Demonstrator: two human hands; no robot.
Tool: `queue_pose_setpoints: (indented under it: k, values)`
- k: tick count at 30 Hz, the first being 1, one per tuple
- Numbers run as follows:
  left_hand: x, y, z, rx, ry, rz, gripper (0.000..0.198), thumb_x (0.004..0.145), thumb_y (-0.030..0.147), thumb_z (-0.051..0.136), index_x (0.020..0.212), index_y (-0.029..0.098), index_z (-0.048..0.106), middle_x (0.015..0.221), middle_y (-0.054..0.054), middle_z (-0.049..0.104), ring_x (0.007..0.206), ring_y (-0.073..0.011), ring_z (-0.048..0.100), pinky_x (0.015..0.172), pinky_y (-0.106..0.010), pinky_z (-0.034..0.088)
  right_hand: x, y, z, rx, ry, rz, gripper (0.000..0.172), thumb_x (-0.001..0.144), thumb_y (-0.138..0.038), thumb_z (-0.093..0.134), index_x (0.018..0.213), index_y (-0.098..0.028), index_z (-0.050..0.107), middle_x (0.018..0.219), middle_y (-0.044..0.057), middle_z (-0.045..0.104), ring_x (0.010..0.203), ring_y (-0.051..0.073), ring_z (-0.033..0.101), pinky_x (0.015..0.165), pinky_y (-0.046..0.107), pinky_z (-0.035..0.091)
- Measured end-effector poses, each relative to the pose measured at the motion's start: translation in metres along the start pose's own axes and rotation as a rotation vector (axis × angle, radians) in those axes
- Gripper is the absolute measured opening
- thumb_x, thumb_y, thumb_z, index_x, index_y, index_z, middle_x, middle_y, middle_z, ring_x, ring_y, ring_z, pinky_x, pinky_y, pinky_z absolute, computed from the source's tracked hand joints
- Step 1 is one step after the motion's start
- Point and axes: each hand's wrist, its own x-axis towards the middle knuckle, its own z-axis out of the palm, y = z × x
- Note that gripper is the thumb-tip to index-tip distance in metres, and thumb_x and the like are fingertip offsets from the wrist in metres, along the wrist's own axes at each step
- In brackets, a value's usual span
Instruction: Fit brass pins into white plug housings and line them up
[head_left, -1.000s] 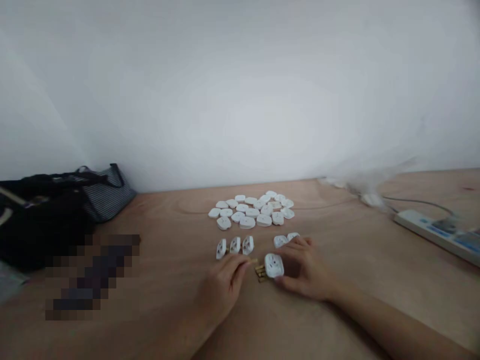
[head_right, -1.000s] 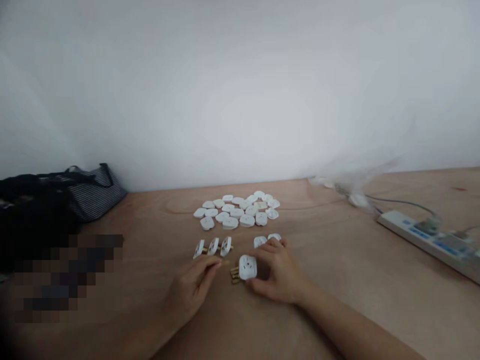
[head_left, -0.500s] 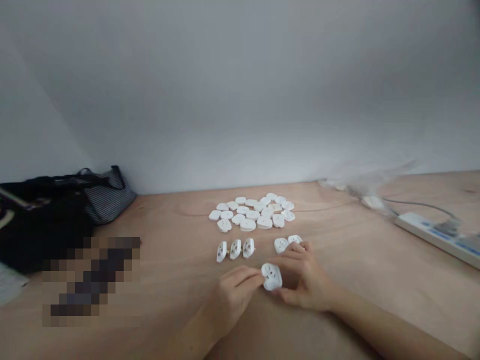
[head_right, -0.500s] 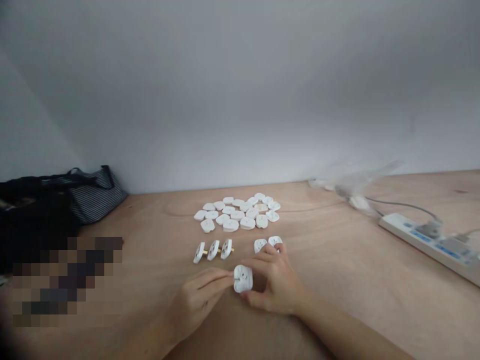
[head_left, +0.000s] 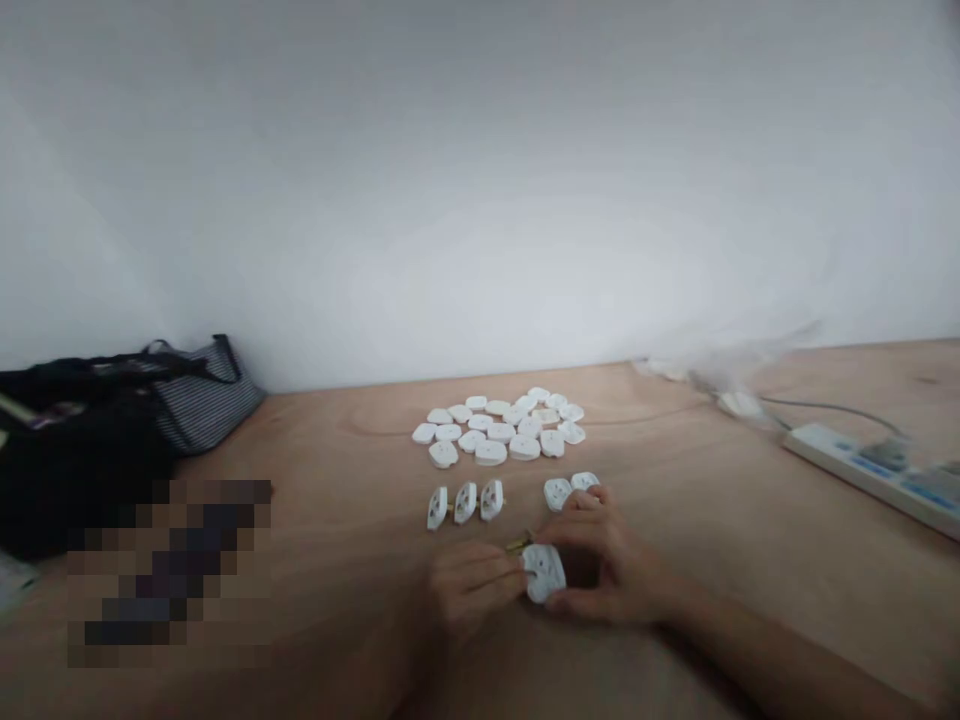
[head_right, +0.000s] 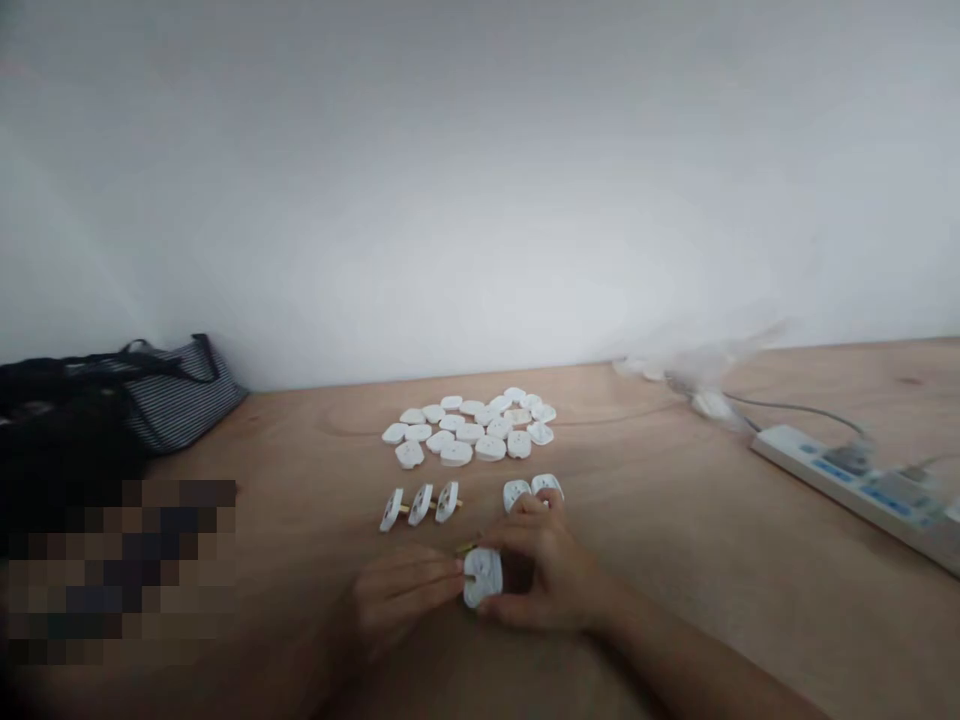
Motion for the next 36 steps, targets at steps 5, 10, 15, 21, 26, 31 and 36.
queue_pose_setpoints:
  k: [5, 10, 15, 21, 26, 31, 36]
  values:
    - [0.006, 0.002, -0.003, 0.014, -0.013, 0.085, 0.024, 0.093, 0.011, 0.042, 0.108, 0.014, 0.061, 0.091, -0.011, 0.073, 0.085, -0.0191, 0.068, 0.075, -0.030, 0.056, 0.000, 0.001, 0.000, 0.064, 0.006, -0.040, 0.037, 0.067, -0.048, 0.070, 0.096, -0.024, 0.066, 0.086, 0.001, 0.070, 0.082, 0.021, 0.056, 0.085, 0.039, 0.031]
    - [0.000, -0.003, 0.003, -0.015, 0.003, 0.152, 0.024, 0.093, 0.011, 0.044, 0.112, 0.013, 0.059, 0.093, -0.011, 0.073, 0.085, -0.0202, 0.069, 0.074, -0.031, 0.057, 0.000, 0.005, 0.001, 0.133, 0.044, -0.032, 0.040, 0.061, -0.046, 0.074, 0.094, -0.025, 0.068, 0.081, 0.000, 0.069, 0.079, 0.020, 0.057, 0.084, 0.039, 0.034]
    - [-0.003, -0.004, 0.001, -0.074, -0.028, 0.130, 0.028, 0.092, 0.012, 0.046, 0.119, 0.014, 0.054, 0.097, -0.012, 0.072, 0.090, -0.0204, 0.068, 0.077, -0.033, 0.057, -0.002, 0.008, 0.002, 0.204, 0.038, 0.022, 0.038, 0.059, -0.044, 0.076, 0.091, -0.024, 0.070, 0.080, 0.001, 0.069, 0.077, 0.020, 0.058, 0.085, 0.042, 0.035]
    - [-0.001, -0.002, -0.002, -0.071, -0.072, 0.160, 0.027, 0.090, 0.009, 0.049, 0.116, 0.011, 0.056, 0.098, -0.014, 0.072, 0.092, -0.0222, 0.066, 0.079, -0.034, 0.056, -0.002, 0.008, 0.000, 0.208, 0.025, 0.060, 0.039, 0.055, -0.046, 0.079, 0.087, -0.024, 0.072, 0.077, 0.001, 0.067, 0.076, 0.021, 0.057, 0.082, 0.041, 0.037]
    - [0.001, -0.001, -0.003, -0.038, -0.089, 0.152, 0.021, 0.091, 0.010, 0.049, 0.109, 0.011, 0.059, 0.095, -0.013, 0.072, 0.090, -0.0210, 0.066, 0.079, -0.033, 0.055, -0.002, 0.006, 0.001, 0.183, 0.066, 0.006, 0.042, 0.056, -0.048, 0.077, 0.090, -0.024, 0.071, 0.079, 0.001, 0.068, 0.077, 0.021, 0.055, 0.083, 0.042, 0.033]
    - [0.007, 0.000, -0.004, -0.006, -0.038, 0.189, 0.019, 0.091, 0.011, 0.048, 0.104, 0.014, 0.061, 0.087, -0.009, 0.074, 0.078, -0.0191, 0.068, 0.069, -0.032, 0.055, -0.003, 0.006, 0.003, 0.129, 0.108, -0.029, 0.043, 0.057, -0.050, 0.076, 0.092, -0.026, 0.069, 0.079, 0.001, 0.068, 0.077, 0.021, 0.056, 0.082, 0.041, 0.033]
    - [0.006, 0.006, -0.002, -0.168, 0.055, -0.119, 0.021, 0.092, 0.013, 0.047, 0.102, 0.017, 0.064, 0.089, -0.009, 0.072, 0.080, -0.0170, 0.067, 0.072, -0.028, 0.055, -0.003, 0.008, 0.005, 0.128, 0.156, -0.054, 0.043, 0.058, -0.045, 0.078, 0.095, -0.026, 0.067, 0.084, 0.001, 0.070, 0.079, 0.021, 0.057, 0.081, 0.040, 0.035]
